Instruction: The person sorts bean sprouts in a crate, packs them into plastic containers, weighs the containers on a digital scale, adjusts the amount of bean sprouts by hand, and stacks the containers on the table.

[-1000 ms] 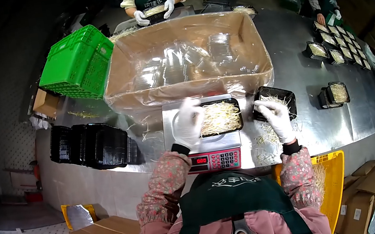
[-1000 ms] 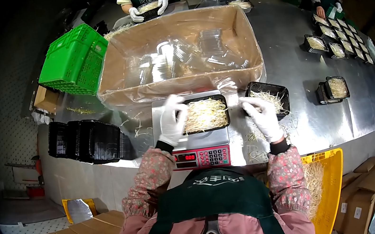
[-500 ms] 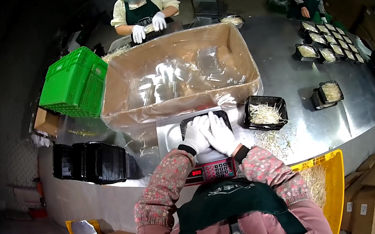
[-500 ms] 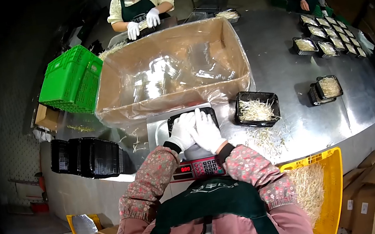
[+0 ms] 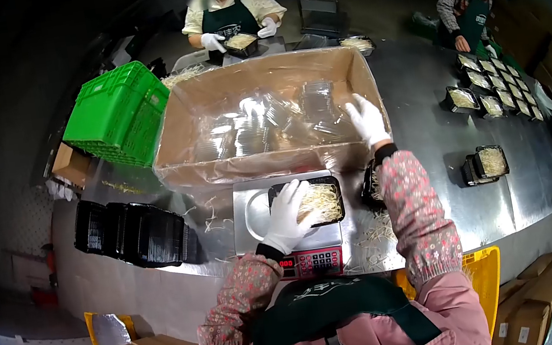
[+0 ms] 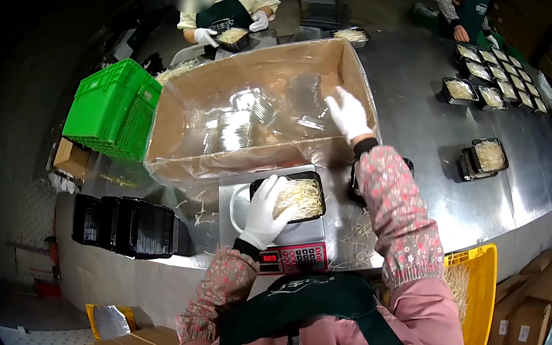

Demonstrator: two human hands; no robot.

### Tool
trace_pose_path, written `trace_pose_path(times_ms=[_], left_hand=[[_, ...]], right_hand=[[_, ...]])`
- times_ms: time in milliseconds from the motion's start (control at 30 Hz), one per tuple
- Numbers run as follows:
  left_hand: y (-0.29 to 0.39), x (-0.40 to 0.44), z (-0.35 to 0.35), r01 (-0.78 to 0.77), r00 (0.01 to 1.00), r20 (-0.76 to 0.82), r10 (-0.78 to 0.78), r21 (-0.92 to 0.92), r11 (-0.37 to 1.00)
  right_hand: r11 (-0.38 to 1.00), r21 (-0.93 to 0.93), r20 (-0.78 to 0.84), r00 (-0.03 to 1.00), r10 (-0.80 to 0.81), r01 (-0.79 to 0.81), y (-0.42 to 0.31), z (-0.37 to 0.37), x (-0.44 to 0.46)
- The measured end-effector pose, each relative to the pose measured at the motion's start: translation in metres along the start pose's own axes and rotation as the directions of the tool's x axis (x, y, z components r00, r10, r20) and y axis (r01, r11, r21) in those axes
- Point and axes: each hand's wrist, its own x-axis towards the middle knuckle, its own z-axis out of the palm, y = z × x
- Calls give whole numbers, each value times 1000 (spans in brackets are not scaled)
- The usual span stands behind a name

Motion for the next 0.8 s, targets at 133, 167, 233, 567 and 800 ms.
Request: trace_pose_path(times_ms=[133,167,233,567,800], left_hand=[[-5,-19,41,100,926,-306,-220,-364,926],[-9,-19,49,125,926,-276,-260,-424,897],[-9,-13,49,191,923,-223,-315,-445,875],[-13,-22,-67,36,778,-129,-615,-968,248],[-38,-21,-108,213,924,281,-258,-941,-262]], right_hand=[[924,-301,343,877,335,-235,58,36,42],[912,-295,403,828,390,-285,53,36,43],[918,-281,280,891,358,-281,59,41,44],[727,606,40,901,-432,322,-96,-128,-16],[512,649,390,332,-859,562,-137,-124,-90]])
